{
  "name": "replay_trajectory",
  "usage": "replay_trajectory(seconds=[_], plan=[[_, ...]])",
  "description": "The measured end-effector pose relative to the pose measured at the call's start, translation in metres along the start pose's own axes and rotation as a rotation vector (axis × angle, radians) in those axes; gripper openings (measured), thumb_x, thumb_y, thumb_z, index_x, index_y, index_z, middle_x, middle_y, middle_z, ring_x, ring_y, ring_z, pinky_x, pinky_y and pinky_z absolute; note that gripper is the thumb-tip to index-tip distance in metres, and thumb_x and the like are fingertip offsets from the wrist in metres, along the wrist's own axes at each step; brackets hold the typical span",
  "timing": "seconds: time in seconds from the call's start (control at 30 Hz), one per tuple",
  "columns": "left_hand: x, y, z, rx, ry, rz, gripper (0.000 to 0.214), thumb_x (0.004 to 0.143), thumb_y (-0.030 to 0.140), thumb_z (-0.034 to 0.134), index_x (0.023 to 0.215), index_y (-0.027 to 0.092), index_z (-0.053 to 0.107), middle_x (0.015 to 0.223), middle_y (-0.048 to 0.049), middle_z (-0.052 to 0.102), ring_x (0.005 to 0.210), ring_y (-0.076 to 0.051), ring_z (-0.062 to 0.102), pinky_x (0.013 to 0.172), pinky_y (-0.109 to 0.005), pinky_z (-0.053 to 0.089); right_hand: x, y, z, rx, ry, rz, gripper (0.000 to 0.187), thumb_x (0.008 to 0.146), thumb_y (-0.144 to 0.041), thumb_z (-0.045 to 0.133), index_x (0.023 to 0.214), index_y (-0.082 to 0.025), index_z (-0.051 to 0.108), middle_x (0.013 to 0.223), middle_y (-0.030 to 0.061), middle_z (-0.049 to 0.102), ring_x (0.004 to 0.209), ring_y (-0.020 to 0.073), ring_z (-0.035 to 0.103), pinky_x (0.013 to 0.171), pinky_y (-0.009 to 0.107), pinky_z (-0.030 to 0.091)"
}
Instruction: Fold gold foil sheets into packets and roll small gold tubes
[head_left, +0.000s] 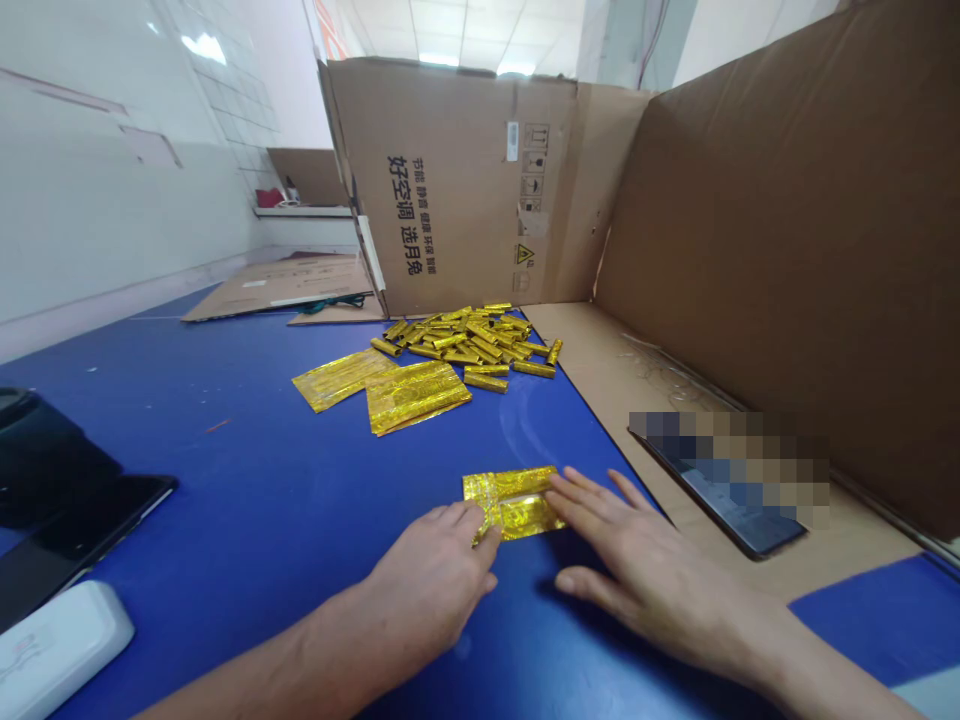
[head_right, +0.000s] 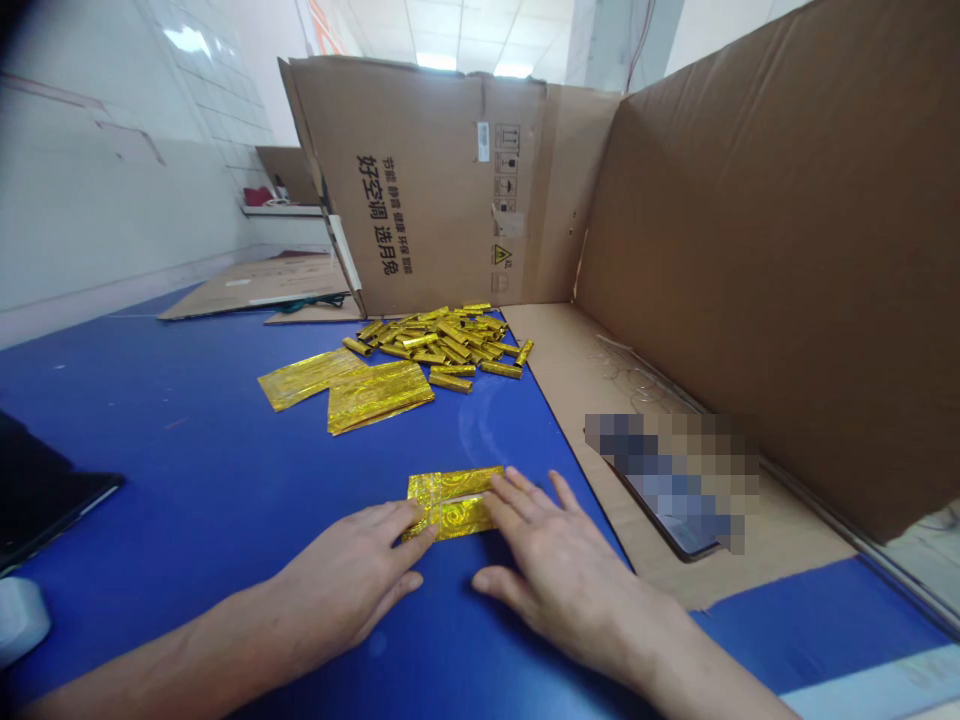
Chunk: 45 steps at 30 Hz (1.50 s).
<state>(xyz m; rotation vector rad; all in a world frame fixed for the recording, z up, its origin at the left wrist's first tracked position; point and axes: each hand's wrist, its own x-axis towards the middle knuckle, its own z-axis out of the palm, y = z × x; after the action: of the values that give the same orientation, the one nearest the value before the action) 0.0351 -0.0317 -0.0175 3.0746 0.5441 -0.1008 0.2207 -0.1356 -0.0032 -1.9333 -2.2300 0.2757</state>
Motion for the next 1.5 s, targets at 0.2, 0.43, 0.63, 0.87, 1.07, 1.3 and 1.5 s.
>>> replay_trajectory(seconds=[0.2,0.43,0.63,0.87,1.07,1.3,1.5], plan=[[0.001,0.001,0.0,-0.015,0.023,-0.017,0.029,0.076,0.019,0.049,0.102,0.012,0.056,0.1,-0.0133,0.057,0.093,-0.026,0.053,0.082,-0.04,0.041,0.019,-0.023,0.011,0.086,-0.131,-0.122,0.067,0.078,-0.054,0.039,0.131,-0.015,0.028,0.135,0.013,0.03,0.125,0.024,0.022,0.102,0.048,0.009],[0.001,0.001,0.007,0.031,0.055,-0.022,0.029,0.077,0.019,0.048,0.105,0.013,0.055,0.106,-0.0146,0.056,0.097,-0.027,0.053,0.084,-0.042,0.041,0.012,-0.022,0.017,0.052,-0.13,-0.149,0.07,0.078,-0.053,0.04,0.132,-0.012,0.024,0.136,0.0162,0.026,0.125,0.0259,0.02,0.101,0.05,0.009],[0.006,0.001,0.016,0.013,0.125,-0.021,0.022,0.077,0.019,0.048,0.096,0.017,0.057,0.11,-0.0112,0.055,0.103,-0.025,0.05,0.087,-0.04,0.039,0.006,-0.02,0.01,0.083,-0.192,-0.183,0.072,0.078,-0.055,0.038,0.13,-0.006,0.026,0.134,0.0213,0.024,0.125,0.0269,0.02,0.1,0.051,0.009],[0.009,0.003,0.018,0.033,0.13,-0.027,0.02,0.076,0.019,0.048,0.094,0.018,0.057,0.109,-0.0104,0.055,0.103,-0.025,0.049,0.087,-0.041,0.039,0.01,-0.013,0.017,0.044,-0.138,-0.162,0.078,0.076,-0.057,0.039,0.13,-0.003,0.025,0.134,0.0219,0.02,0.124,0.0308,0.018,0.099,0.054,0.013],[0.011,0.004,0.02,0.057,0.115,-0.062,0.038,0.075,0.025,0.051,0.112,0.015,0.05,0.112,-0.0116,0.054,0.102,-0.026,0.049,0.086,-0.041,0.04,0.012,-0.01,0.018,0.01,-0.201,-0.178,0.076,0.078,-0.057,0.035,0.131,-0.004,0.023,0.135,0.0199,0.018,0.125,0.028,0.014,0.1,0.051,0.013],[0.012,0.003,0.024,0.047,0.158,-0.091,0.034,0.074,0.027,0.053,0.107,0.017,0.054,0.108,-0.0102,0.056,0.098,-0.026,0.051,0.083,-0.041,0.041,0.013,-0.008,0.022,-0.03,-0.206,-0.202,0.077,0.079,-0.059,0.028,0.126,0.002,0.033,0.131,0.0245,0.024,0.122,0.034,0.023,0.098,0.057,0.007],[0.012,0.0,0.028,0.049,0.211,-0.068,0.033,0.076,0.031,0.053,0.106,0.018,0.053,0.111,-0.009,0.054,0.099,-0.025,0.05,0.085,-0.04,0.039,0.009,0.0,0.037,-0.129,-0.053,-0.329,0.053,0.087,-0.04,0.027,0.126,-0.004,0.036,0.13,0.0209,0.033,0.119,0.0325,0.03,0.094,0.057,0.023]])
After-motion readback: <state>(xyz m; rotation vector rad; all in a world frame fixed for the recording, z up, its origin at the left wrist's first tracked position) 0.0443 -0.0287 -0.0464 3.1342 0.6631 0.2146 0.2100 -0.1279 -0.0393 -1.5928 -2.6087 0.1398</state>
